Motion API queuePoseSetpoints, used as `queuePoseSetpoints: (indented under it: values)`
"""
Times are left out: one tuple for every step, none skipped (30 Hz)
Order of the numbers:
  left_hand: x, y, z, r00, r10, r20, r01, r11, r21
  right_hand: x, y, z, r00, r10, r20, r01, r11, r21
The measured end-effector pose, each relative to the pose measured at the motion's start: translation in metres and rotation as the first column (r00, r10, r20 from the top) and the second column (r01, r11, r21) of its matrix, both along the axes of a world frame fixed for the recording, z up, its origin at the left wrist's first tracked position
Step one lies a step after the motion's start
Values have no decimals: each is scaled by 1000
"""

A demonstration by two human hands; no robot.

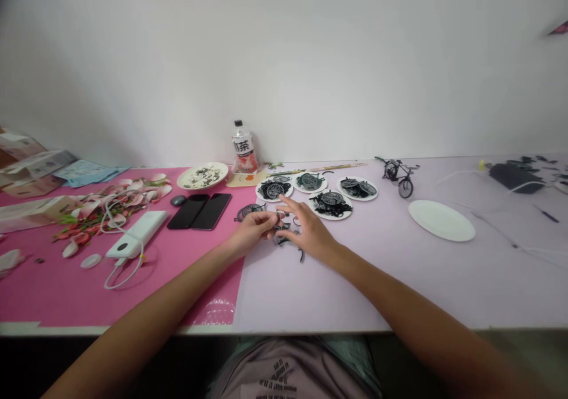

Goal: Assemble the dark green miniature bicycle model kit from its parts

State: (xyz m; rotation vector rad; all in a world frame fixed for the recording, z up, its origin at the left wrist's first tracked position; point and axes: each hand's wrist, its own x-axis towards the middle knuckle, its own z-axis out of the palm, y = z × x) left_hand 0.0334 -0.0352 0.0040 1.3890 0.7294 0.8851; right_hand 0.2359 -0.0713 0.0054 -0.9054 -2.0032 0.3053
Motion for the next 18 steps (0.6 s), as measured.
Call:
queuePoseSetpoints:
  values:
    - [-1,1,-1,1000,2,4,-2,1000,3,0,0,0,1000,-15,6,14,1000,26]
    - [-1,2,-2,1000,3,7,-3,1000,3,-1,0,0,1000,-26,11,26,998,51]
    - [-2,3,-3,1000,3,6,-3,1000,0,-1,-1,0,999,-35,16,34,997,73]
    - [-2,3,-4,1000,1,3,-1,1000,-2,-1,-1,1,999,-42,21,40,995,89]
    - [-3,3,-4,1000,0,-3,0,1000,-3,-2,-1,1,999,-46,25,43,994,99]
    - [-3,3,-5,1000,-1,-11,1,1000,-2,-2,-1,1,998,-47,30,43,994,103]
    - [-3,3,-5,1000,-2,-20,2,1000,0,-2,-1,1,998,-44,38,40,994,105]
    - [-3,3,-5,1000,-4,-26,4,1000,1,-2,-1,2,998,-42,47,36,994,107]
    - [-3,2,-5,1000,-9,-30,9,1000,3,-2,-1,1,998,-39,56,33,993,110]
    - [-3,2,-5,999,-16,-31,16,1000,5,-2,-1,1,997,-38,64,30,993,116]
    - [-3,2,-5,999,-23,-29,23,1000,6,-2,-1,1,997,-38,71,29,992,125]
    - [-3,2,-5,999,-28,-24,28,1000,7,-2,-1,0,996,-40,76,29,990,136]
    - [-3,2,-5,999,-30,-20,31,1000,5,-2,0,0,996,-42,79,30,989,147]
    - [-3,3,-6,999,-33,-16,33,999,2,-2,0,-1,996,-44,81,31,987,158]
    - [-3,3,-6,999,-35,-11,35,999,-5,-2,0,-1,996,-47,82,32,985,169]
    - [-2,4,-7,999,-41,-7,41,999,-16,-2,0,-1,995,-50,82,34,983,179]
    - [-2,4,-7,999,-49,1,49,998,-29,-2,1,-1,995,-54,81,38,981,189]
    - [-2,4,-7,998,-58,13,58,997,-44,-2,1,-1,995,-60,80,43,979,200]
